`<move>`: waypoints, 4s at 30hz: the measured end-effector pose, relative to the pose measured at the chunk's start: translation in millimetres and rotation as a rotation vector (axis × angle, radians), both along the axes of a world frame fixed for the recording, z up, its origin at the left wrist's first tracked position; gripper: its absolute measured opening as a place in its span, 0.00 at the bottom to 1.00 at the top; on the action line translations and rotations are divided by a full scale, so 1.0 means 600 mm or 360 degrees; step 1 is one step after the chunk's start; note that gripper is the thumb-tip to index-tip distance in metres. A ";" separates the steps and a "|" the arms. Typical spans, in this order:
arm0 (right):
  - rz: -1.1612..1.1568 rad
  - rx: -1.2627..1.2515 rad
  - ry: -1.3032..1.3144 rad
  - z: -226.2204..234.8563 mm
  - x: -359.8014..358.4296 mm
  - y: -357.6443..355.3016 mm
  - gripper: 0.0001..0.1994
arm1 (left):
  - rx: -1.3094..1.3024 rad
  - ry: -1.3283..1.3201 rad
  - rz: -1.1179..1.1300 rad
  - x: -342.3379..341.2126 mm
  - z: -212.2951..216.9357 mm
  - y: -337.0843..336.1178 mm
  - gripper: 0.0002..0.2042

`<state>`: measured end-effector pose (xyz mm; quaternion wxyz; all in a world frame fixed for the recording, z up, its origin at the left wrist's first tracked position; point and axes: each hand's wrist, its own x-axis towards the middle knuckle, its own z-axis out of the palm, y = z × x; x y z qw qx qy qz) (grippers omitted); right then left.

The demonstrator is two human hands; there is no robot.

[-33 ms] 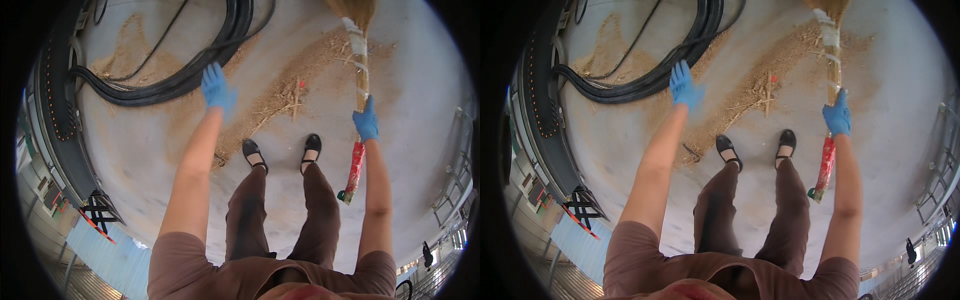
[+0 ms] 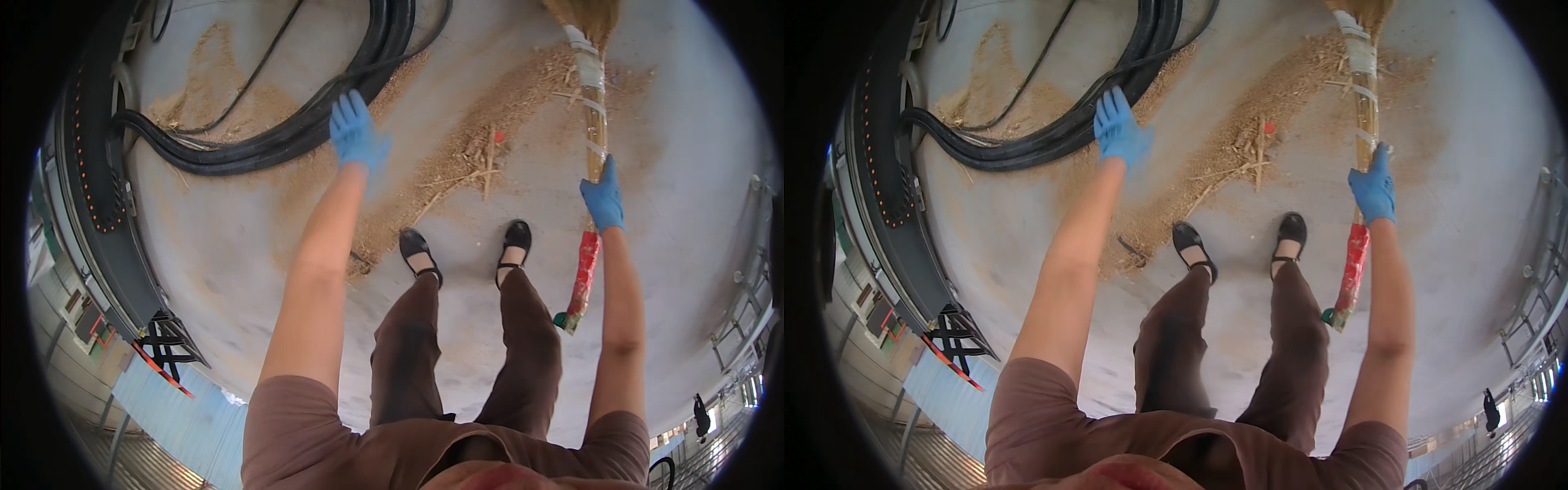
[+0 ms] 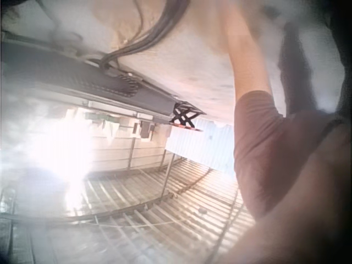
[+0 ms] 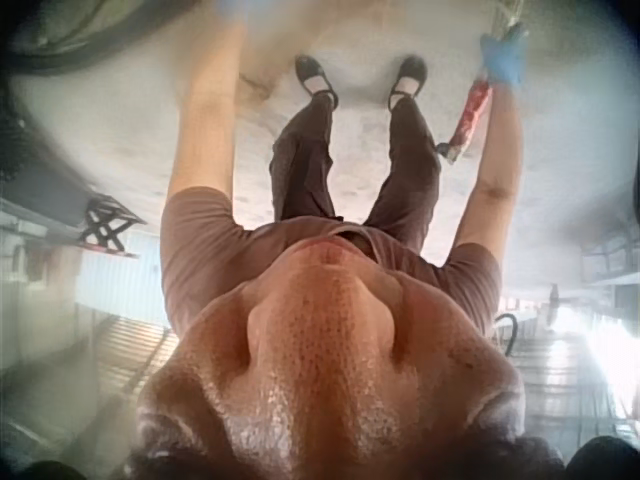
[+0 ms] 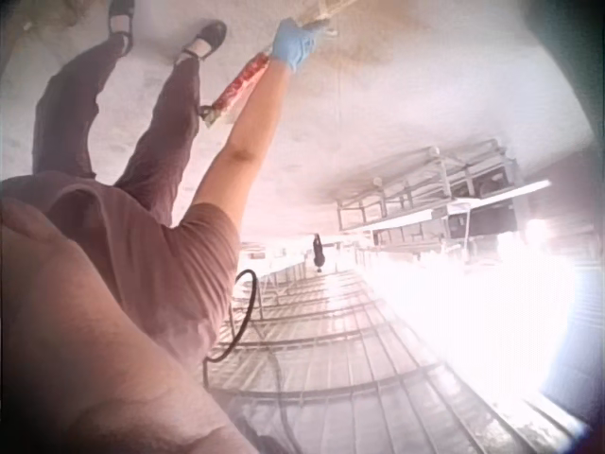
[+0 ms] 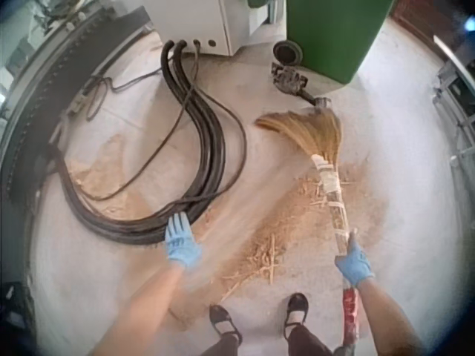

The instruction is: The person sweeps sawdust and debris on a concrete floor using a broom and dustpan, then empties the dustpan into a green bin. They continue sweeping around hoses and machinery, gathering remaining debris into a pile.

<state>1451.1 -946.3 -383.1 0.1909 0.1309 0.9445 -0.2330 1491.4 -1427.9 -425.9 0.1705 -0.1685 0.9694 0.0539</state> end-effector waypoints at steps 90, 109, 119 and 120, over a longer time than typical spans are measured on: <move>-0.0460 -0.0047 0.0397 -0.051 0.294 0.248 0.39 | -0.0050 -0.0020 0.0081 -0.229 -0.248 -0.080 0.60; -0.0276 -0.0468 -0.0774 0.116 0.013 0.145 0.48 | 0.0798 -0.0511 0.0290 0.466 0.173 0.006 0.40; 0.0284 -0.0500 -0.1667 0.320 0.315 -0.044 0.53 | 0.1147 -0.0719 0.1448 0.765 0.569 0.210 0.40; 0.0462 -0.0433 -0.1641 0.333 0.343 -0.072 0.52 | 0.1183 -0.0698 0.1482 0.791 0.587 0.221 0.40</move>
